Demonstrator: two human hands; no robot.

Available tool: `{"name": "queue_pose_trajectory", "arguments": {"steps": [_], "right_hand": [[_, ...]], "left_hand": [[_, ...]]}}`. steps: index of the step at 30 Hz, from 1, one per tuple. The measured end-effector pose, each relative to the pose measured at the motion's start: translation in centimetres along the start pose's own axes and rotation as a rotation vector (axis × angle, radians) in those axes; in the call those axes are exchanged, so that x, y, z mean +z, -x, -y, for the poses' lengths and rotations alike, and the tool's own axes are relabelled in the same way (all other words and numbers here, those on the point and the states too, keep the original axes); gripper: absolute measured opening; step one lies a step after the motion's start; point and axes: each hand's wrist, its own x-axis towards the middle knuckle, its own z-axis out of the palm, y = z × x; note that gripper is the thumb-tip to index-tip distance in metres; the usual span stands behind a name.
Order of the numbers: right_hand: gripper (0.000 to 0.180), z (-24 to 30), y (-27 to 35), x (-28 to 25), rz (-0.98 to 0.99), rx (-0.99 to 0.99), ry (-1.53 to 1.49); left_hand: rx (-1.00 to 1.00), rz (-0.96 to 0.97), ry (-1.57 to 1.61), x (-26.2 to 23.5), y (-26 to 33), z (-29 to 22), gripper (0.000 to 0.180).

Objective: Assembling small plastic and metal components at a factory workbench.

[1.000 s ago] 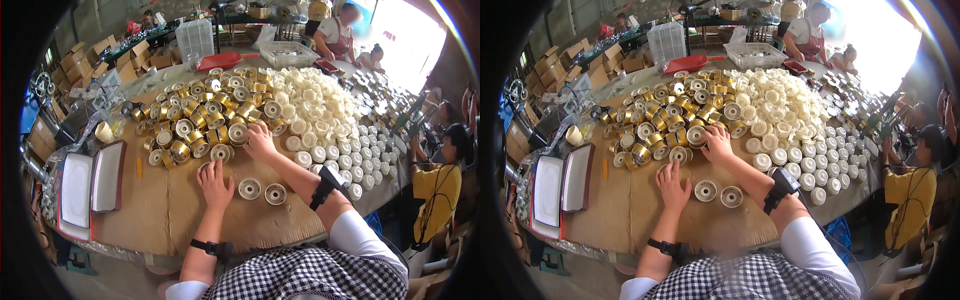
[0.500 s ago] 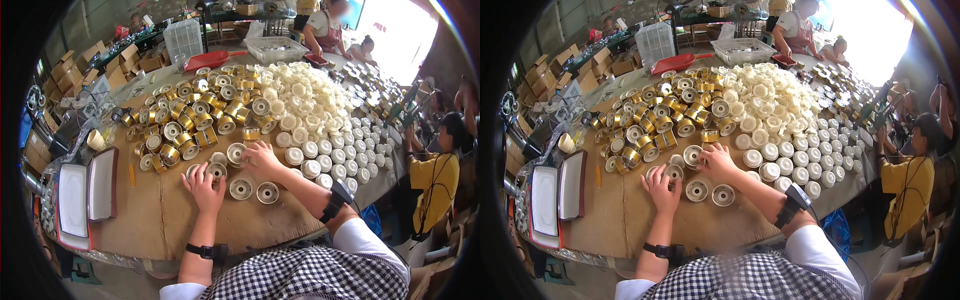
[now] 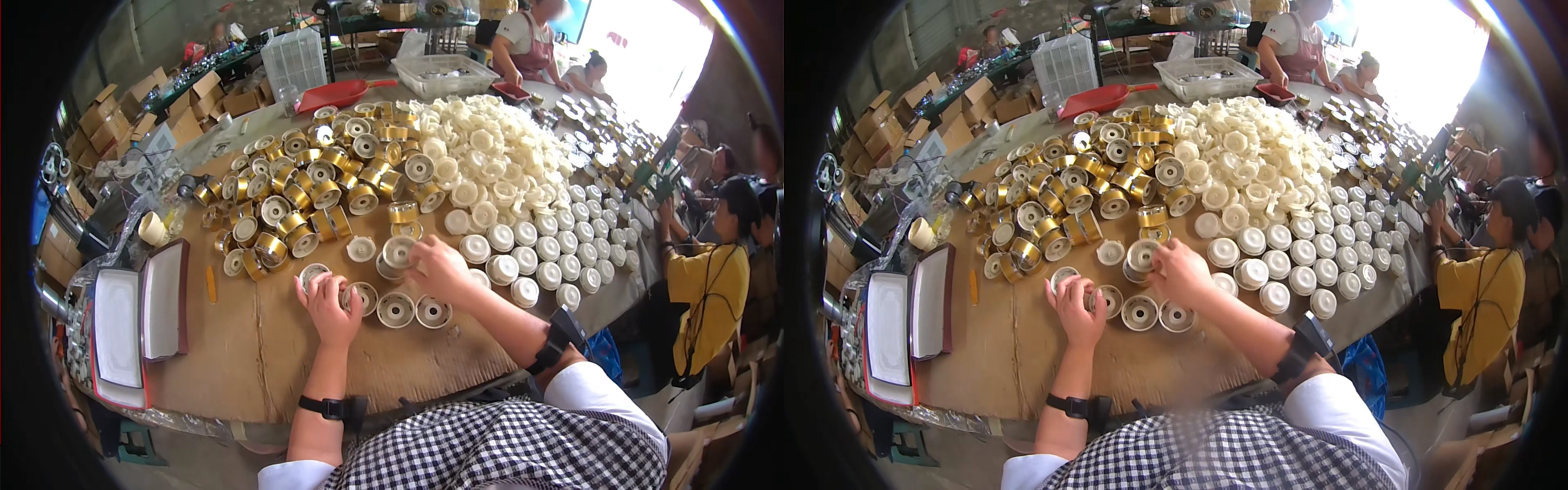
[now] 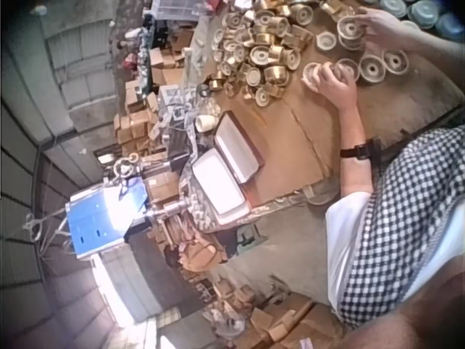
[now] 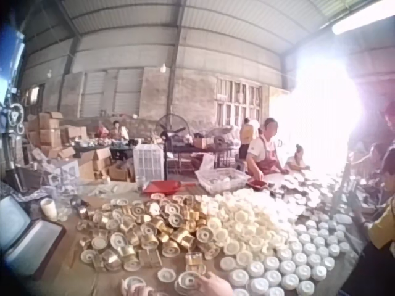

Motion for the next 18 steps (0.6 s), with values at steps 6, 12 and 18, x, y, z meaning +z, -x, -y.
{"name": "queue_pose_trajectory", "arguments": {"steps": [6, 12, 18], "right_hand": [[0.028, -1.8, -0.4, -1.0, -0.094, 0.160, 0.294], [0.026, -0.7, 1.8, 0.0, 0.094, 0.142, 0.411], [0.029, -1.6, -0.7, 0.8, 0.014, 0.054, -0.184]], "left_hand": [[0.040, -0.002, -0.029, -0.2, -0.2, -0.3, 0.032], [0.015, 0.024, -0.026, 0.0, 0.0, 0.2, 0.032], [-0.156, -0.197, 0.004, 0.4, 0.4, 2.0, 0.029]]}}
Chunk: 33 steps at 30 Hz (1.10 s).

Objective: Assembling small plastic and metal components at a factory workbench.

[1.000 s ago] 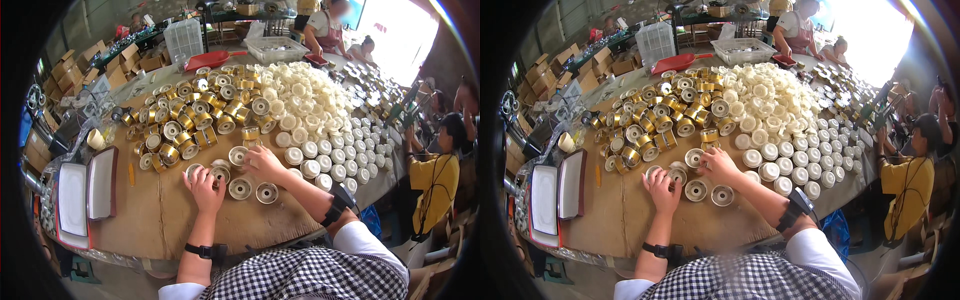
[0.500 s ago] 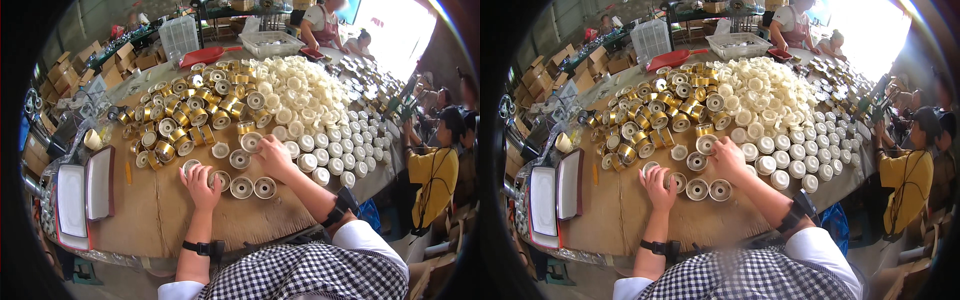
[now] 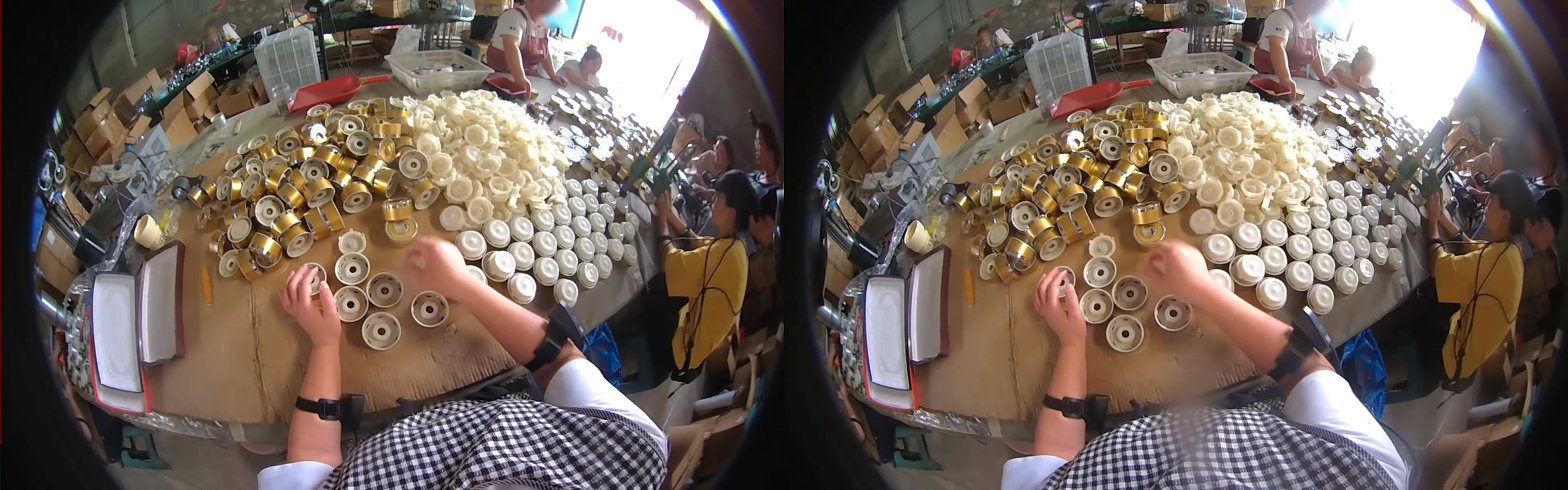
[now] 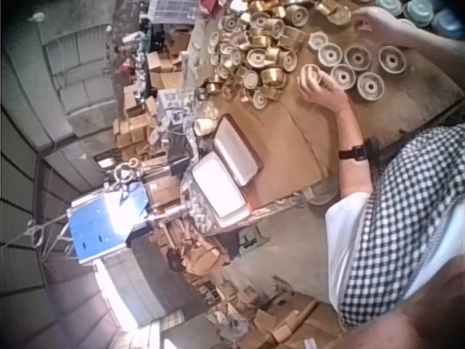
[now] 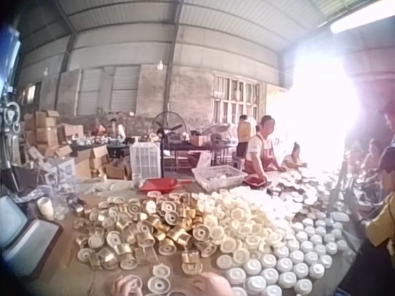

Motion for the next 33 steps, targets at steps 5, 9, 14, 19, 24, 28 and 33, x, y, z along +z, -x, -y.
{"name": "queue_pose_trajectory", "arguments": {"steps": [5, 9, 14, 19, 24, 28, 33], "right_hand": [[0.064, -1.7, -6.2, 1.6, -0.277, 0.000, 0.160], [0.084, -1.3, -8.4, 3.3, -0.165, 0.050, 0.237], [0.080, 0.0, -8.2, 3.9, -0.033, 0.028, 0.309], [0.066, -0.5, -8.3, 3.8, -0.005, 0.281, -0.215], [0.046, -1.8, -8.9, 1.5, 0.245, 0.586, -0.793], [0.034, -1.9, -8.9, 0.1, 0.195, 0.714, -1.078], [0.027, -3.7, -8.8, 0.8, 0.071, 0.723, -0.886]], "left_hand": [[-0.030, 0.015, 0.049, 0.4, 0.1, 0.9, 0.028], [-0.071, -0.001, 0.070, 0.6, 0.2, 1.0, 0.024], [-0.047, -0.023, 0.045, 0.8, 0.2, 1.0, 0.018], [-0.090, -0.018, 0.047, 1.0, 0.3, 1.1, 0.015], [-0.061, -0.015, 0.034, 1.0, 0.4, 1.1, 0.014], [-0.091, -0.009, 0.027, 1.0, 0.3, 1.2, 0.013], [-0.096, 0.002, 0.031, 1.1, 0.4, 1.2, 0.012]]}}
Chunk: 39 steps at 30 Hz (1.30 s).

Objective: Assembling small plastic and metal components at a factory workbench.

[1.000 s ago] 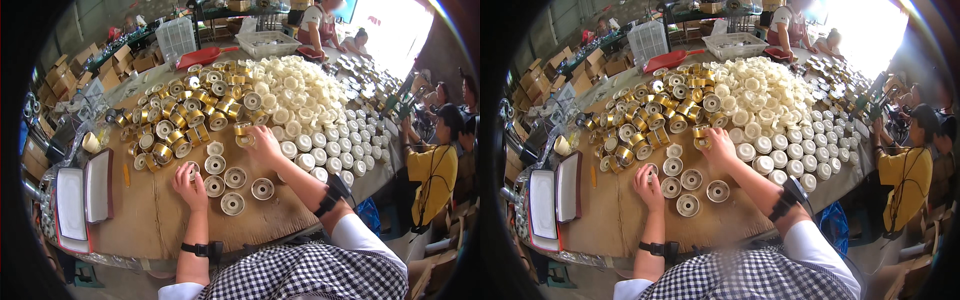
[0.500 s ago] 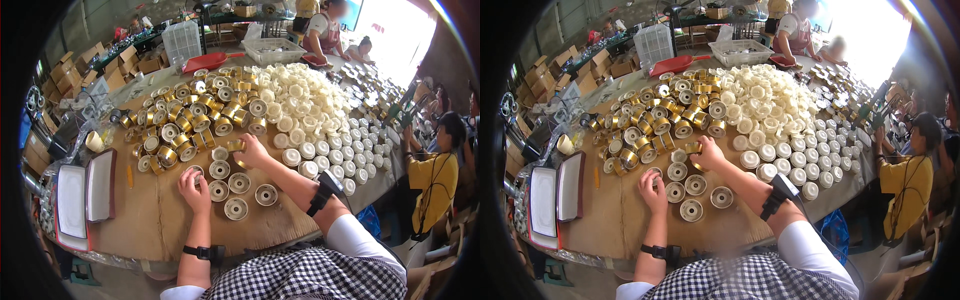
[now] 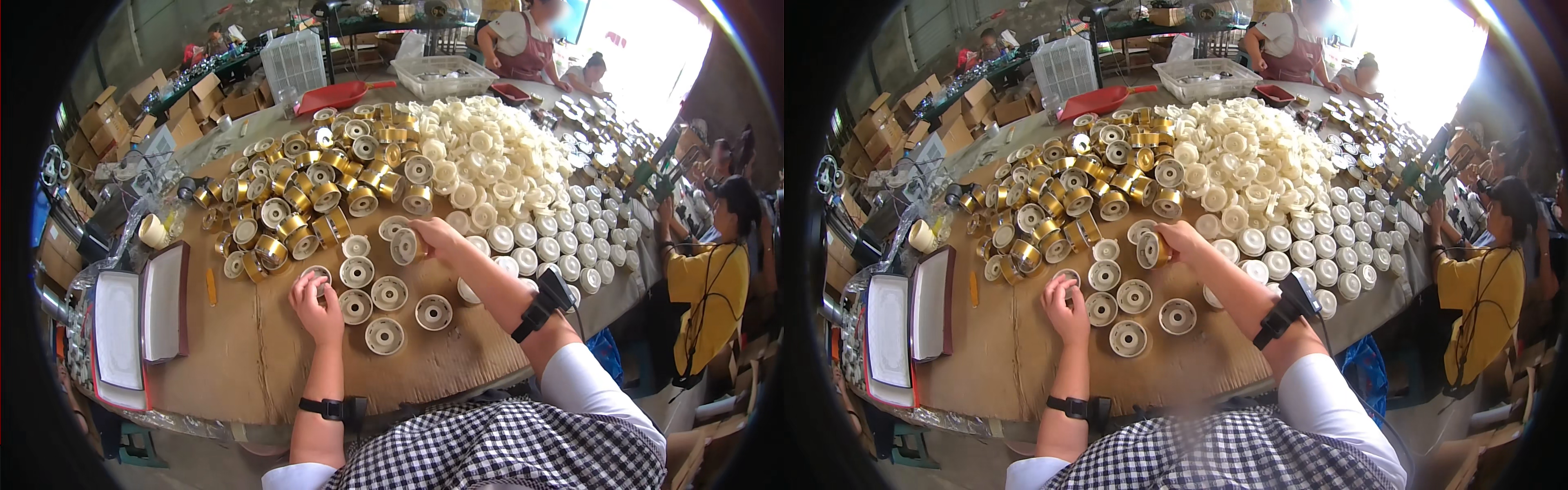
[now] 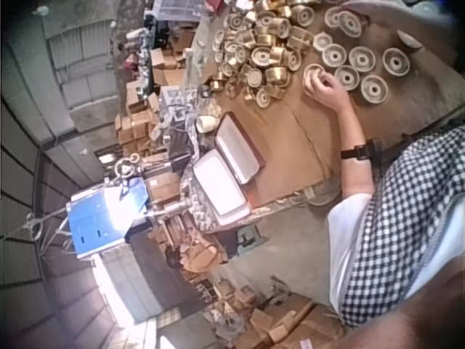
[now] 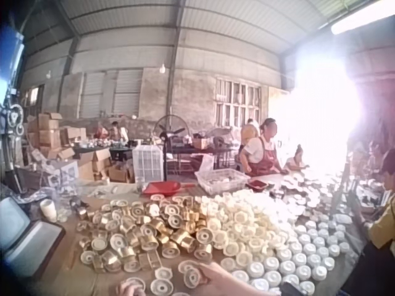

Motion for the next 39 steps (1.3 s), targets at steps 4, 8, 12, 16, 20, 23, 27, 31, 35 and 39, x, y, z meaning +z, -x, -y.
{"name": "queue_pose_trajectory", "arguments": {"steps": [4, 8, 12, 16, 20, 23, 27, 31, 35, 39], "right_hand": [[0.036, -1.0, 0.4, -1.3, -0.035, -0.264, 0.495], [0.036, -1.3, 1.6, -0.5, -0.209, -0.496, 0.934], [0.050, -2.2, 1.6, 1.4, -0.024, -0.785, 0.843], [0.055, -4.0, 2.6, 2.3, 0.134, -0.867, 0.924], [0.044, -4.0, 4.0, 2.3, 0.297, -0.888, 0.826], [0.038, -2.2, 2.9, 1.5, 0.229, -0.961, 0.832], [0.041, 0.8, -0.3, -0.1, -0.385, -1.084, 0.926], [0.045, 2.4, -2.0, -1.9, -0.351, -0.878, 1.125], [0.043, 2.0, -2.4, -2.4, -0.316, -0.843, 1.099], [0.021, 1.0, -2.9, -2.4, 0.056, -0.592, 0.980]], "left_hand": [[-0.019, 0.007, 0.025, 0.0, 0.1, 0.0, 0.011], [-0.008, 0.009, 0.030, 0.0, 0.1, 0.0, 0.016], [-0.024, 0.013, 0.100, -0.1, -0.1, -0.1, 0.028], [-0.079, 0.001, 0.267, -0.5, -0.1, 0.2, 0.033], [-0.337, -0.022, 0.451, -0.9, 0.2, 0.9, 0.036], [-0.481, -0.116, 0.700, -0.5, -0.1, 1.5, 0.036], [-0.370, -0.074, 0.619, -0.6, 0.2, 1.3, 0.035], [-0.382, -0.058, 0.635, -0.8, -0.1, 1.0, 0.035], [-0.330, -0.015, 0.496, -0.7, 0.0, 1.0, 0.034], [-0.197, 0.022, 0.305, -0.8, 0.2, 1.8, 0.035]]}}
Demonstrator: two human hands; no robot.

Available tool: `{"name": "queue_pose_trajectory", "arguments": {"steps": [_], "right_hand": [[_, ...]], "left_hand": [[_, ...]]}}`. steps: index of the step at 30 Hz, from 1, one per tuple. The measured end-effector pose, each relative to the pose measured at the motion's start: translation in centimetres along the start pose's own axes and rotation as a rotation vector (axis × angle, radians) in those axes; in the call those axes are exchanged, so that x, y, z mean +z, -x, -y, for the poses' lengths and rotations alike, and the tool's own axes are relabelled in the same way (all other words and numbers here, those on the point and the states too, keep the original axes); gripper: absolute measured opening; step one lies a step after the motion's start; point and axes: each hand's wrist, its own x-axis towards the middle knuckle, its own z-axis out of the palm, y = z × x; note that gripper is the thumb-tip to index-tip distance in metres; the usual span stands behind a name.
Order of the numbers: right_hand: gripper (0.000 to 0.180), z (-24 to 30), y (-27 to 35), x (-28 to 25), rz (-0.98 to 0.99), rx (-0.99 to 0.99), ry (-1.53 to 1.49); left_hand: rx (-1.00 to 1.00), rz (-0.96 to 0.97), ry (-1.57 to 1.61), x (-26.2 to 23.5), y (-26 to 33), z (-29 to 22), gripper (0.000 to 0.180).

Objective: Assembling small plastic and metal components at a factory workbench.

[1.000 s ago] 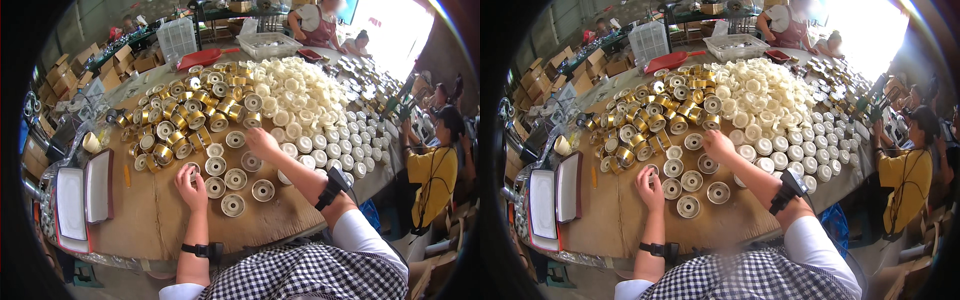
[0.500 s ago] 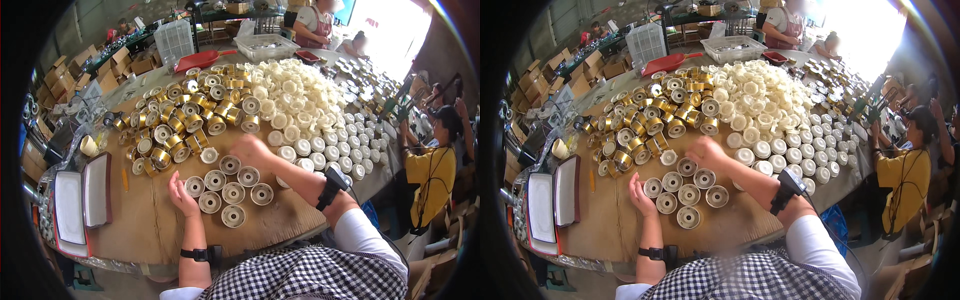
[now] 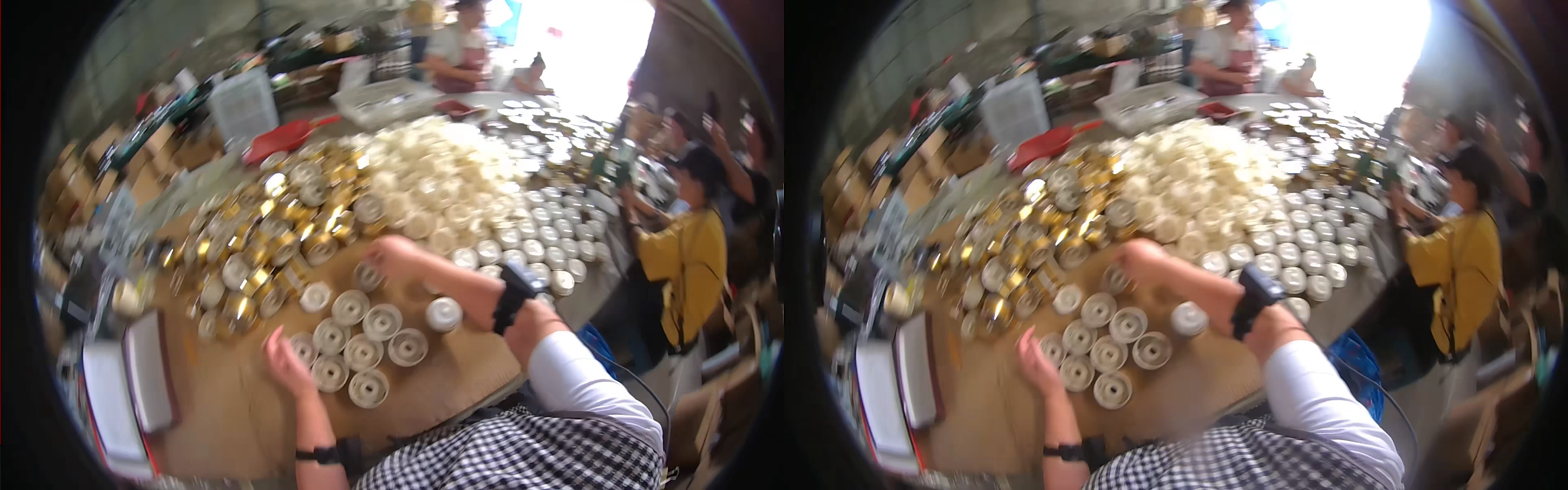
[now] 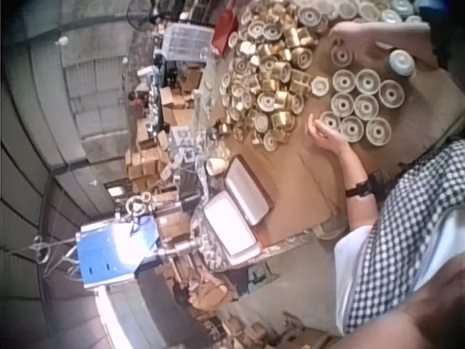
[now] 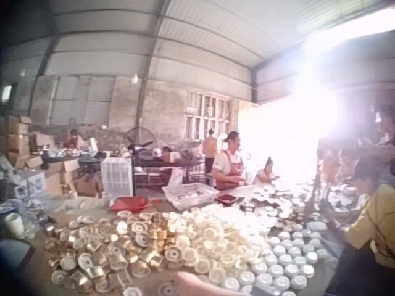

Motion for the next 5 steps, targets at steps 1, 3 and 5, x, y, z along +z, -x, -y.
{"name": "queue_pose_trajectory", "arguments": {"steps": [1, 3, 5], "right_hand": [[0.026, 0.1, -0.4, 0.2, -0.005, -0.092, 0.136], [0.028, 0.7, -1.6, -0.3, -0.025, -0.042, 0.135], [0.032, 1.9, -2.3, -1.3, -0.357, -0.061, 0.238]], "left_hand": [[-0.058, 0.024, 0.010, 0.0, 0.0, 0.1, 0.035], [-0.071, 0.034, -0.039, 0.4, -0.7, 0.1, 0.037], [0.017, 0.093, 0.010, 4.0, -2.2, 0.2, 0.038]]}}
